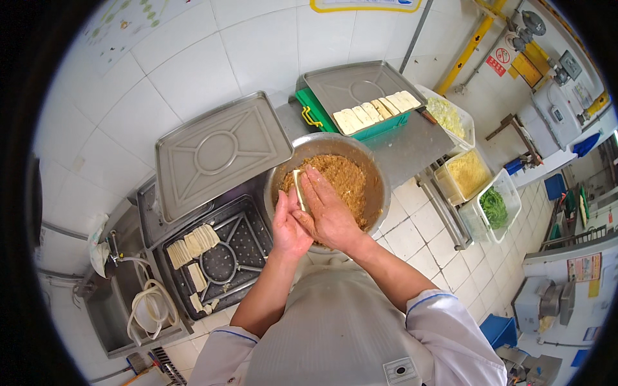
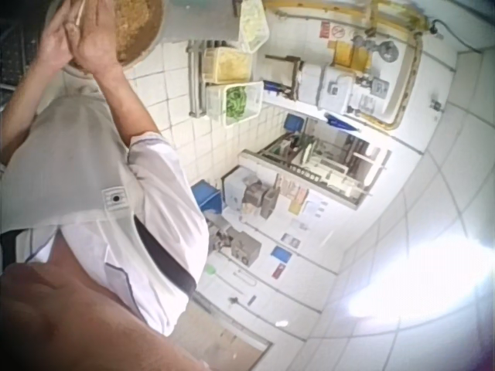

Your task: The person repeatedly scoops a brown filling from a large metal bowl and spreads it onto rectangular white tofu slices. They then place another tofu slice on top to form a sandwich and set the assembled unit onto a metal tray. The process is repeated continuously throughout the clip.

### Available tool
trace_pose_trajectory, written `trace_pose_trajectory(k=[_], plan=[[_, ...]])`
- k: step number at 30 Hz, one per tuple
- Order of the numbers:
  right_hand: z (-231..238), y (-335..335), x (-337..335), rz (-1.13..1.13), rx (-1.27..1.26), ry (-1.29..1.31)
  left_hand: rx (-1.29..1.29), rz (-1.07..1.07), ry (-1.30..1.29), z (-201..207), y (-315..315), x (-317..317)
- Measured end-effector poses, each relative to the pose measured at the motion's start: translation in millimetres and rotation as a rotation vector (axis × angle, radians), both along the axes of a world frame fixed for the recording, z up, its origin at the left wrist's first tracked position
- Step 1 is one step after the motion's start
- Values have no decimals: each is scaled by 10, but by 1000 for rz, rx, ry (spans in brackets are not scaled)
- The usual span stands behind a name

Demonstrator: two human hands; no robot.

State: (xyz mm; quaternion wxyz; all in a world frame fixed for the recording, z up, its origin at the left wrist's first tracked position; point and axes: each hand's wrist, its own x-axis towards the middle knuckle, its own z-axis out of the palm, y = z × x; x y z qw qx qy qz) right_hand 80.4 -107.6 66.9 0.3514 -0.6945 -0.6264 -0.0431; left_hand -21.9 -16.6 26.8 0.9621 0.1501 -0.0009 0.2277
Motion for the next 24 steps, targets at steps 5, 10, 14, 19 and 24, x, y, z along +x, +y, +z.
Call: trace_pose_trajectory(k=[5, 10, 14, 19, 24], plan=[[-20, -11, -4, 16, -15, 32, 40, -2, 56, 143, 15, -21], [-13, -54, -70, 11, 85, 99, 12, 22, 74, 183, 46, 32], [-26, -148, -24, 52, -4, 49, -35, 18, 83, 203, 65, 33], [-422, -325, 253, -163, 10, 302, -67, 104, 102, 214, 115, -4], [-1503, -318, 700, -196, -1114, 139, -51, 154, 75, 232, 226, -163]])
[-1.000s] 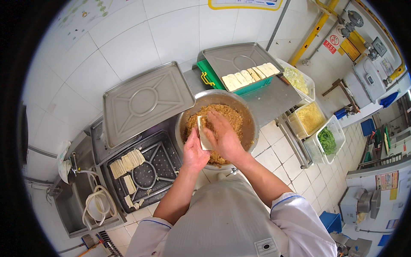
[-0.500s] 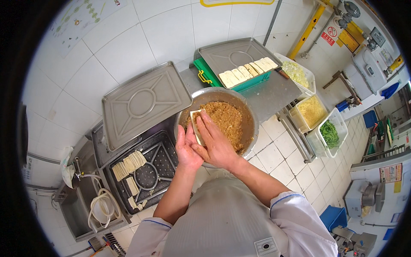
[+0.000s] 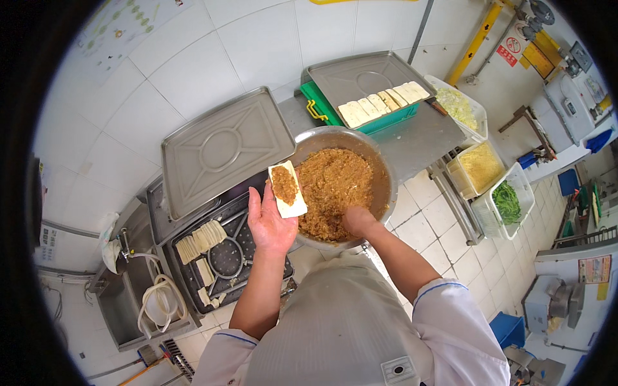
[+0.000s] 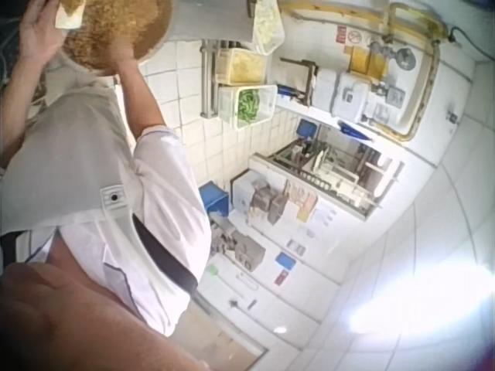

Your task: The person repeatedly scoops a brown filling from a large metal bowl and spreads it onto rectangular white tofu slices. They then place another tofu slice on top to form a sandwich and set the assembled unit onto a metal tray. The process is repeated continuously throughout the clip.

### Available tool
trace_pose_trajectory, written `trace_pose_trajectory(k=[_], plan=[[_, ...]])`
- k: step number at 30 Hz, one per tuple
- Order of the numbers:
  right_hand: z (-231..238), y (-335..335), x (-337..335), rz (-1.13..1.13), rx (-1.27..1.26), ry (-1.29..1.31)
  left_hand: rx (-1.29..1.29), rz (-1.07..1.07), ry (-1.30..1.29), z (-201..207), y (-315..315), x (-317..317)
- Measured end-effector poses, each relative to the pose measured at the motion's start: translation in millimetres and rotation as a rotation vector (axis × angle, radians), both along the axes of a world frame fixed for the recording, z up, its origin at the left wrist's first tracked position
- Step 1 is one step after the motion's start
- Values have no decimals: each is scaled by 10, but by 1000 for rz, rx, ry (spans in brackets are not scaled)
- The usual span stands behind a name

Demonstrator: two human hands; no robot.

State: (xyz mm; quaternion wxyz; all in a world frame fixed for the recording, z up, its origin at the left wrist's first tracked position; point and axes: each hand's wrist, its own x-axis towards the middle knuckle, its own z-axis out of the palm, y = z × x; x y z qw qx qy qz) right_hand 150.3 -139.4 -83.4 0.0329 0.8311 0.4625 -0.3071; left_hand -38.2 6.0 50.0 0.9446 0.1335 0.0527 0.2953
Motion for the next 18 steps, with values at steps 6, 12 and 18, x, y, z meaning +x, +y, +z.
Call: trace_pose_trajectory(k=[6, 12, 18], plan=[[-921, -99, -35, 76, -28, 35, 13, 76, 55, -30, 49, -164], [-806, -65, 126, 27, -49, 102, -31, 135, 103, -61, 78, -257], [-1039, -47, 193, 225, -87, 101, -83, 149, 120, -95, 59, -247]])
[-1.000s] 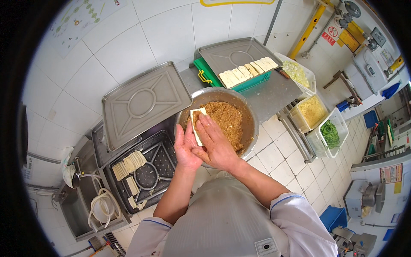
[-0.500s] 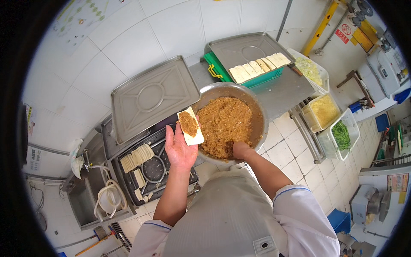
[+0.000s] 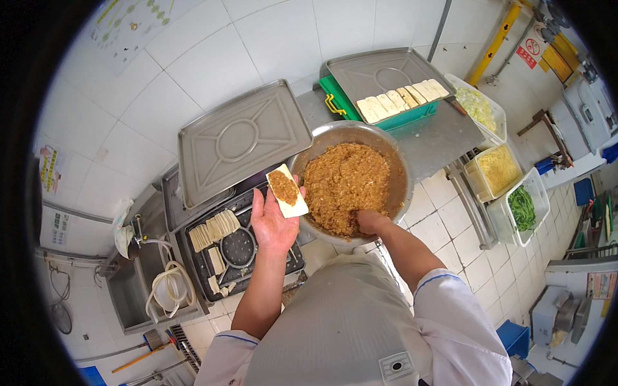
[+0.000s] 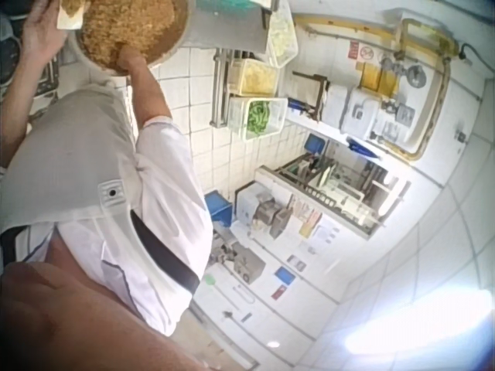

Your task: The person repeatedly scoops a brown filling from a large metal bowl and spreads it onto rectangular white tofu slices. They then place another tofu slice on top to form a sandwich and set the assembled unit onto a metal tray. The process is repeated continuously throughout the clip.

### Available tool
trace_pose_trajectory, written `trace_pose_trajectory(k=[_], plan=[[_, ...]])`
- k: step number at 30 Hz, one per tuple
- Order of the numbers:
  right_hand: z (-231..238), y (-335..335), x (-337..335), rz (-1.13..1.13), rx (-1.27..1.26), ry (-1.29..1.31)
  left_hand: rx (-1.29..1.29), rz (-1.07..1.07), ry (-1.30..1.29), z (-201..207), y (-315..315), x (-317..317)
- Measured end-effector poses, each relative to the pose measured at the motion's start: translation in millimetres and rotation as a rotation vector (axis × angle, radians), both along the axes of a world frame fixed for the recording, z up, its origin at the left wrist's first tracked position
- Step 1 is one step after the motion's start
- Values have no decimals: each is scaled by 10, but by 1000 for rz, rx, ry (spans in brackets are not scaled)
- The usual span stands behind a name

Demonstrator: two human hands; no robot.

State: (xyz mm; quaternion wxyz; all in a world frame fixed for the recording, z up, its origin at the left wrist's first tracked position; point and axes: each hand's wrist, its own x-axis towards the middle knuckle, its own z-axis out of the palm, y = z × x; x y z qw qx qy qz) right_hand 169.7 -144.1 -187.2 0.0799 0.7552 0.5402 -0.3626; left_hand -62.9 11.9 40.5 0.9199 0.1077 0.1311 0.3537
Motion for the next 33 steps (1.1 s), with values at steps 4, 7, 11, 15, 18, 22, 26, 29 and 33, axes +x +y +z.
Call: trace_pose_trajectory(k=[4, 7, 11, 15, 18, 22, 26, 29, 33], plan=[[22, -63, 330, -182, 30, 480, 12, -14, 24, -72, 10, 20], [361, -61, 430, -500, 175, 939, 8, -15, 21, -147, 5, 20], [1294, 62, 195, -729, 435, 931, -13, -36, 65, -237, -38, 73], [2137, 212, -302, -646, 799, 1057, 30, -112, 74, -231, -126, 172], [2455, 282, -565, -254, 1077, 727, 49, -146, 72, -152, -220, 248], [2570, 224, -833, -61, 1204, 296, 44, -224, 19, -24, -264, 257], [2594, 99, -956, 14, 1354, 99, -7, -183, 23, 39, -259, 295], [2591, 21, -974, 38, 1391, 52, -35, -178, -27, 64, -252, 292], [2579, -55, -957, 76, 1397, -2, -84, -195, -90, 107, -240, 285]])
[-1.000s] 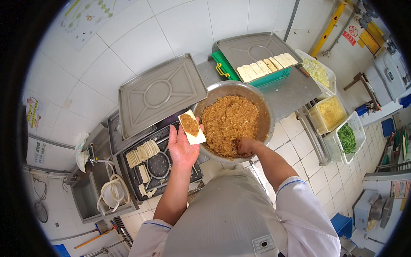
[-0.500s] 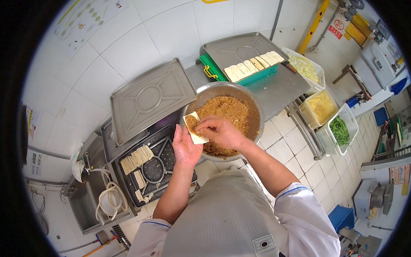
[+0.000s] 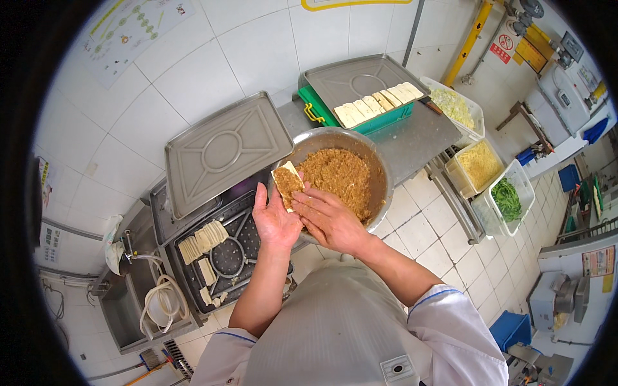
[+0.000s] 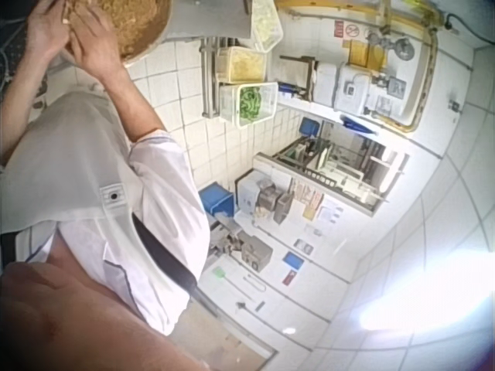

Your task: The person repeatedly scoops a brown filling from a large metal bowl and spreads it onto rectangular white tofu slices. They then place another tofu slice on top to form a sandwich and set the assembled unit onto a metal tray. The process is repeated continuously throughout the clip.

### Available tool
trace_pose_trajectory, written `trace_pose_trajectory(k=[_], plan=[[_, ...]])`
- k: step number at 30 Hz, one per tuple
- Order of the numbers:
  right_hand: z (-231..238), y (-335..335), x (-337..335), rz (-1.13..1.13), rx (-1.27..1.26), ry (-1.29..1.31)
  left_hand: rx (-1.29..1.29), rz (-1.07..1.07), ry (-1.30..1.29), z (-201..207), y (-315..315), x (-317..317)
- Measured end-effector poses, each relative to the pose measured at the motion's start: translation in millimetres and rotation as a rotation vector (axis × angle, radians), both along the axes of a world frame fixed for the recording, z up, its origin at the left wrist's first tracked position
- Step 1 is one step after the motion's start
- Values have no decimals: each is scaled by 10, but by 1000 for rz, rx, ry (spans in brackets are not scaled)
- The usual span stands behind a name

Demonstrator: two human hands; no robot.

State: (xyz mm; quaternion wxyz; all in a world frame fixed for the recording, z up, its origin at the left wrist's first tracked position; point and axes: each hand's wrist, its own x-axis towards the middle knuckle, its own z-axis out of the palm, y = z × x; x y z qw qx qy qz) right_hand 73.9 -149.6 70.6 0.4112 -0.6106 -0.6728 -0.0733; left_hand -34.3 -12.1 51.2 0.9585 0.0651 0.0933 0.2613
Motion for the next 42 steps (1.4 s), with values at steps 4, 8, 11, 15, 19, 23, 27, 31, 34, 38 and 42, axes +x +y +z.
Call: trace_pose_trajectory(k=[4, 8, 11, 15, 19, 23, 27, 31, 34, 38, 42], plan=[[33, -54, -1, -40, -38, 119, 5, 6, 25, 85, -36, 16], [58, -34, -27, -153, -38, 319, 11, -36, -36, 198, -100, -3], [-3, 72, -59, -238, -74, 471, 35, -55, -19, 230, -180, 15], [-127, 183, -30, -112, -114, 909, 43, -98, -68, 207, -201, 32], [-169, 143, 95, -42, -119, 1129, 140, -109, -53, 169, -206, 34], [-123, 163, 236, -17, -156, 1198, 103, -162, -78, 160, -236, 2], [-55, 240, 350, -101, -195, 1159, 75, -219, -76, 139, -280, -6], [-20, 252, 426, -78, -242, 1284, 42, -254, -88, 105, -286, -15], [-31, 282, 449, -49, -182, 1305, 47, -268, -57, 83, -300, -11], [-40, 303, 485, -40, -208, 1356, 114, -286, -52, 85, -287, -14], [-45, 290, 553, -12, -235, 1560, 68, -279, -29, 84, -258, -17]])
